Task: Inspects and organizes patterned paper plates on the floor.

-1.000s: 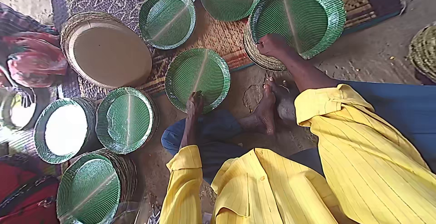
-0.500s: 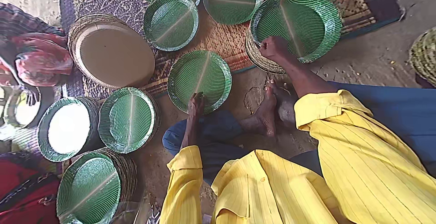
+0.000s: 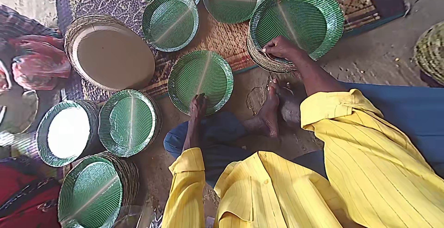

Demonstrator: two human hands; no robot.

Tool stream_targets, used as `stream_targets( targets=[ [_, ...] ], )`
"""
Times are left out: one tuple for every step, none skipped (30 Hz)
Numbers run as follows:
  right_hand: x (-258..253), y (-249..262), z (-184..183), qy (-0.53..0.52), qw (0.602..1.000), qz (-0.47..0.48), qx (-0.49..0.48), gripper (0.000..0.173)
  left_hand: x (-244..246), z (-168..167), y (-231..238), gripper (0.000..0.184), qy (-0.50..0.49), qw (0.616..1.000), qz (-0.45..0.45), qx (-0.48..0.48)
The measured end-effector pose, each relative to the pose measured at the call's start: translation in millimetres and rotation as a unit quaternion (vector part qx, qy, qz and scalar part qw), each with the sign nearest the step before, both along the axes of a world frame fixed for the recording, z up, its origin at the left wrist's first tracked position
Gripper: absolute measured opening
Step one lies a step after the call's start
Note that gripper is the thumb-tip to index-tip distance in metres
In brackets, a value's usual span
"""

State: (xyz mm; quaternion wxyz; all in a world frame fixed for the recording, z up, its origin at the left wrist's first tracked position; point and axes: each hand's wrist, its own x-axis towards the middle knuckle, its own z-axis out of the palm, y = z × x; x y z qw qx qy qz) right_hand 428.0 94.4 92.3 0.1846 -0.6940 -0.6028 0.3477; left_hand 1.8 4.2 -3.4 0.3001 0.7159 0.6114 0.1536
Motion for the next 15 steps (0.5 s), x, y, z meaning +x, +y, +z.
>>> stream_targets(
  targets=[
    [0.4,-1.2,0.1,0.004,1.0,-0.015,-0.01,0.023,0.5,0.9,-0.6,0.04,0.003,1.0,-0.003,0.0],
    [0.2,-2.2,0.4,0.007,1.0,-0.023,-0.015,0.023,0.6,1.6,-1.0,0.04,0.007,1.0,-0.006,-0.001],
    [-0.5,-3.0,1.2,0.006,0.999,-0.027,-0.019,0.023,0.6,2.0,-1.0,0.04,0.011,1.0,-0.007,-0.003],
    [-1.6,-3.3,2.6,0.005,0.999,-0.029,-0.021,0.023,0.7,2.1,-0.7,0.04,0.014,1.0,-0.008,-0.002],
    [-2.7,-3.6,4.6,0.005,0.999,-0.03,-0.022,0.023,0.8,2.5,-0.5,0.04,0.016,1.0,-0.008,-0.003],
    [-3.5,-4.2,6.7,0.008,0.999,-0.031,-0.025,0.023,0.8,3.1,-0.5,0.041,0.017,1.0,-0.008,-0.005],
    [-4.2,-5.4,8.9,0.011,0.999,-0.034,-0.028,0.023,0.7,3.7,-0.7,0.041,0.018,1.0,-0.007,-0.008],
    [-3.6,-5.9,9.2,0.011,0.999,-0.036,-0.029,0.023,0.5,3.8,-0.7,0.041,0.018,1.0,-0.007,-0.011],
    [-2.0,-5.5,7.7,0.01,0.999,-0.034,-0.027,0.023,0.5,4.1,-0.6,0.041,0.019,1.0,-0.007,-0.013],
    [-0.2,-5.1,5.6,0.008,0.999,-0.03,-0.023,0.023,0.6,4.6,-0.6,0.041,0.02,1.0,-0.008,-0.014],
    [1.7,-4.7,3.1,0.0,1.0,-0.02,-0.015,0.024,0.8,5.0,-1.0,0.041,0.021,1.0,-0.009,-0.013],
    [3.1,-4.7,1.4,-0.012,1.0,-0.004,-0.005,0.024,1.1,5.2,-1.7,0.041,0.026,1.0,-0.012,-0.01],
    [3.8,-4.5,0.5,-0.03,0.999,0.014,0.005,0.024,1.7,5.1,-2.4,0.04,0.037,0.999,-0.018,-0.001],
    [3.6,-4.1,0.7,-0.051,0.998,0.029,0.011,0.024,2.1,4.0,-3.1,0.039,0.051,0.998,-0.028,0.012],
    [2.5,-3.2,0.9,-0.074,0.996,0.039,0.013,0.023,2.6,2.5,-3.6,0.038,0.062,0.997,-0.04,0.03]
  ],
)
